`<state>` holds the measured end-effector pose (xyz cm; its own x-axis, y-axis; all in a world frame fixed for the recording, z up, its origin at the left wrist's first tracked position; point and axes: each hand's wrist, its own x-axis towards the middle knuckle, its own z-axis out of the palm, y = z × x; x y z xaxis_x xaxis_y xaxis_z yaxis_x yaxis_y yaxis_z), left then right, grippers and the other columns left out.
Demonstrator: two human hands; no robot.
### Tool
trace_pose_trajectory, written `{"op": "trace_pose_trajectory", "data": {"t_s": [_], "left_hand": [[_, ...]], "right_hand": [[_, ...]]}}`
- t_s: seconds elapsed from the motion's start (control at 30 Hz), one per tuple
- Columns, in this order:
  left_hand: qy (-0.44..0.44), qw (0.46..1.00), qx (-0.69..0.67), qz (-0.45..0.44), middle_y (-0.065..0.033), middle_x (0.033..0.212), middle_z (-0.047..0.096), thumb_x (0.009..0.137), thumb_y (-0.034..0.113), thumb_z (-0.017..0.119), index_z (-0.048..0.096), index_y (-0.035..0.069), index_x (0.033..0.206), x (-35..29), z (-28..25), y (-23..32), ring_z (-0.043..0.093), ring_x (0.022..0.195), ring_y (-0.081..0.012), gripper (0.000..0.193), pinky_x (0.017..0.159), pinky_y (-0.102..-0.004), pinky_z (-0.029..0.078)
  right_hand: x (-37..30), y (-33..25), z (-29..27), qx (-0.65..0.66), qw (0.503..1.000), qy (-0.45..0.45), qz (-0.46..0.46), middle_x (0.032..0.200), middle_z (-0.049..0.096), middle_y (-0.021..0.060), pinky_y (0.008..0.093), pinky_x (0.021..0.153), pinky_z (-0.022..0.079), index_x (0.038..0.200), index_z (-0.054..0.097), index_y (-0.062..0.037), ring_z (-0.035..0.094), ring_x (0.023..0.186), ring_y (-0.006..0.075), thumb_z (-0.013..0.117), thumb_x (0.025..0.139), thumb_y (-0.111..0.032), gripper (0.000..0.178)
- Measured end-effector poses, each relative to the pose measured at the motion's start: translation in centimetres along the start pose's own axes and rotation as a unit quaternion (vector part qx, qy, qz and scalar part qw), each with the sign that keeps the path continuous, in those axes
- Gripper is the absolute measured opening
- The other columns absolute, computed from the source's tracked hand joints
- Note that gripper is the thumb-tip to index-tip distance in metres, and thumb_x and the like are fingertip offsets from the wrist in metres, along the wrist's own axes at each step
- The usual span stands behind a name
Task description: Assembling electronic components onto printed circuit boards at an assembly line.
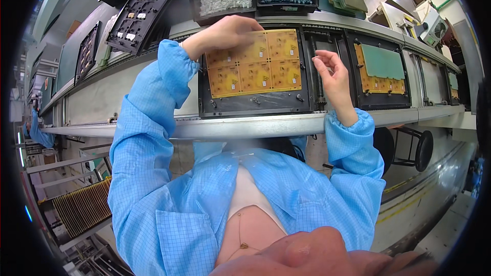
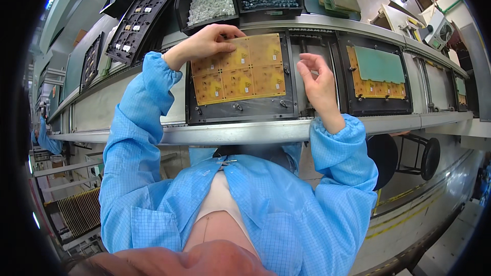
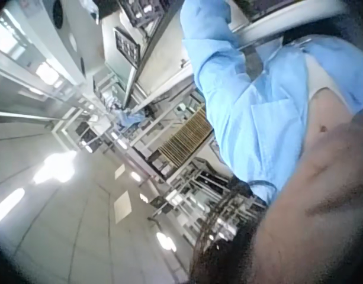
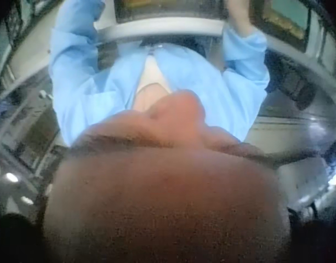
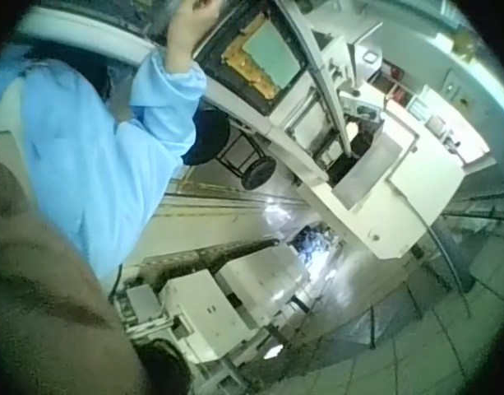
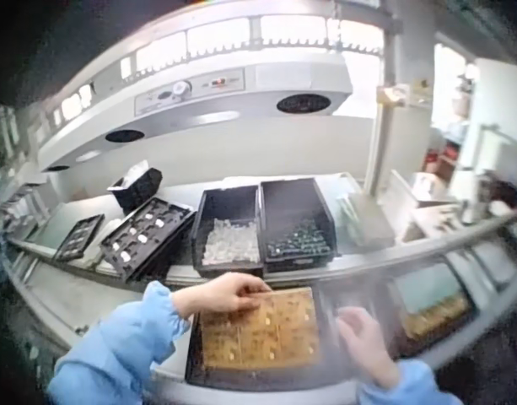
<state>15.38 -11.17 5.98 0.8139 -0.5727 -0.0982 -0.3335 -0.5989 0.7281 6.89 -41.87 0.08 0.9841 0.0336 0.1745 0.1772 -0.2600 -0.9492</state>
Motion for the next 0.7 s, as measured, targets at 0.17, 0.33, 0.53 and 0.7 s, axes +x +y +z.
{"op": "trace_pose_trajectory", "data": {"t_s": [0.17, 0.33, 0.53, 0.7], "left_hand": [[0.062, 0.972, 0.204, 0.101, -0.0097, 0.104, 0.062, 0.088, 0.014, 0.068, 0.064, 0.008, 0.119, -0.5, 1.2, -0.7, 0.059, 0.099, -0.0267, 0.032, 0.087, -0.0369, 0.05], [0.093, 0.959, 0.237, 0.123, -0.011, 0.106, 0.06, 0.084, 0.019, 0.065, 0.065, 0.008, 0.114, -1.8, 2.1, -0.1, 0.054, 0.106, -0.0318, 0.032, 0.089, -0.0442, 0.046], [0.211, 0.91, 0.32, 0.157, -0.0082, 0.106, 0.062, 0.081, 0.014, 0.069, 0.064, 0.008, 0.109, -6.3, 3.2, -1.1, 0.056, 0.106, -0.0275, 0.029, 0.097, -0.043, 0.043], [0.263, 0.896, 0.325, 0.152, -0.0067, 0.105, 0.064, 0.079, 0.009, 0.071, 0.066, 0.008, 0.102, -11.9, 4.4, -1.9, 0.057, 0.107, -0.0272, 0.023, 0.099, -0.044, 0.041]], "right_hand": [[-1.3, -1.3, 0.3, -0.163, 0.98, -0.044, -0.107, 0.115, 0.062, 0.0095, 0.0321, 0.093, 0.048, 0.103, 0.071, -0.0053, 0.06, 0.109, 0.0234, 0.067, 0.09, -0.013, 0.016], [-2.6, -2.4, 1.0, -0.265, 0.94, -0.072, -0.201, 0.122, 0.06, 0.0139, 0.0429, 0.102, 0.042, 0.102, 0.071, -0.005, 0.05, 0.121, 0.0348, 0.07, 0.085, -0.01, 0.018], [-3.5, -2.7, 1.6, -0.333, 0.905, -0.082, -0.253, 0.131, 0.058, 0.0127, 0.0449, 0.106, 0.04, 0.104, 0.07, -0.0054, 0.045, 0.131, 0.0363, 0.071, 0.084, -0.012, 0.021], [-3.6, -2.3, 1.2, -0.383, 0.87, -0.135, -0.279, 0.129, 0.06, 0.0114, 0.0455, 0.106, 0.041, 0.108, 0.068, -0.0052, 0.047, 0.131, 0.0354, 0.07, 0.084, -0.011, 0.025]]}}
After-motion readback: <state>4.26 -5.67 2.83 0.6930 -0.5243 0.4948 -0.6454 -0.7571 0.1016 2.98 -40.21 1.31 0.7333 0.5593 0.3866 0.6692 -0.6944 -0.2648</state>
